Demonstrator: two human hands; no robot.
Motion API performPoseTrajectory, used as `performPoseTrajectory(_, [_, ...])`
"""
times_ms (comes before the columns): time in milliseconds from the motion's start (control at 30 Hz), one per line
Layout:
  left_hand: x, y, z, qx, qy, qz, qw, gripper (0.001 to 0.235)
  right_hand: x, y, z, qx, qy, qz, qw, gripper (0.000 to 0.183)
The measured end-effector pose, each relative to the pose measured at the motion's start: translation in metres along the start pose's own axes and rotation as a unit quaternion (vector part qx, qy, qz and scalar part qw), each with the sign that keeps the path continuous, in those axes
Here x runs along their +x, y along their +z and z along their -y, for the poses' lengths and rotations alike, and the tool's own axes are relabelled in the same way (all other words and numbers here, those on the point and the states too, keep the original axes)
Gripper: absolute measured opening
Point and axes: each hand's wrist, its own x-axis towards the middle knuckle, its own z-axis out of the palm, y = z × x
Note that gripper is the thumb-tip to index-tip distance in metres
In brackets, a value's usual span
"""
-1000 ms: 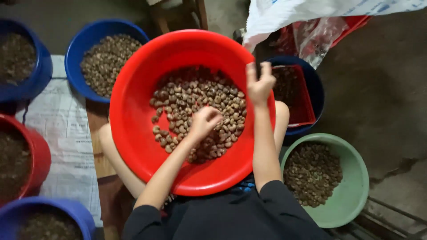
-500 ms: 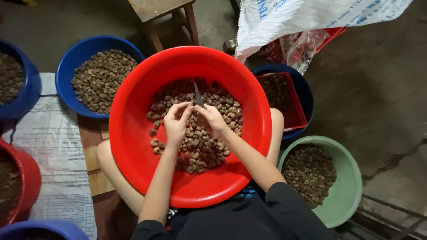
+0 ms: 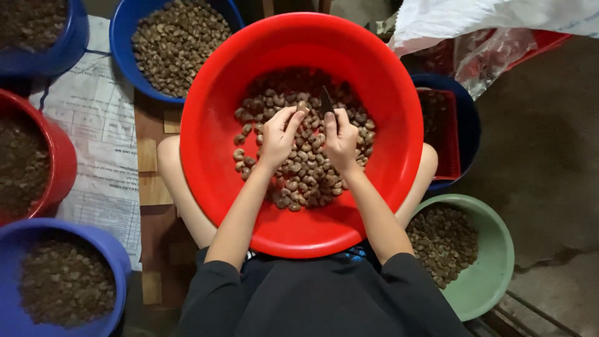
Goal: The person sits cross-legged on the floor and uses a knife to peel the outer skin off brown nuts in a red basin. They hold the nuts in their left hand and scrape the skin with the knife in their right hand, occasionally tossing the nuts back into the basin. Several other basins containing nuts are visible on the floor nearby.
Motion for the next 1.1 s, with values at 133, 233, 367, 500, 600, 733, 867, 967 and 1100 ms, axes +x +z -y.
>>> performPoseTrajectory(133, [0.001,-0.007,0.006,-0.061,-0.012,0.017,0.998,0.023,0.012,-0.013,-0.018,-0.162,-0.108,0.08,0.977,0.027])
performPoseTrajectory(233, [0.003,-0.01,0.005,-0.049,0.008,0.019,0.999,0.021,0.02,-0.025,-0.032,-0.356,-0.165,0.109,0.913,0.023])
performPoseTrajectory(367, [0.007,-0.011,-0.012,-0.071,0.009,0.022,0.997,0.023,0.021,-0.025,-0.03,-0.275,-0.209,0.086,0.934,0.016])
performPoseTrajectory(500, [0.011,-0.02,-0.008,-0.077,0.003,0.044,0.996,0.023,0.021,-0.031,-0.044,-0.326,-0.242,0.066,0.911,0.011])
performPoseTrajectory(600, [0.01,-0.018,-0.015,-0.06,0.008,0.053,0.997,0.024,0.014,-0.025,-0.051,-0.308,-0.256,0.067,0.914,0.012])
performPoseTrajectory(733, [0.015,-0.025,-0.019,-0.037,0.04,0.061,0.997,0.021,0.02,-0.031,-0.053,-0.383,-0.244,0.062,0.889,0.011])
performPoseTrajectory(867, [0.011,-0.027,-0.022,0.051,0.063,0.066,0.995,0.023,0.022,-0.031,-0.056,-0.361,-0.276,0.066,0.889,0.006])
performPoseTrajectory(967, [0.009,-0.03,-0.021,0.147,0.086,0.072,0.983,0.027,0.022,-0.033,-0.04,-0.329,-0.218,0.094,0.914,0.013])
performPoseTrajectory(1100, [0.006,-0.02,-0.019,0.289,0.178,0.079,0.937,0.028,0.011,-0.016,-0.011,0.014,0.024,0.09,0.996,0.027])
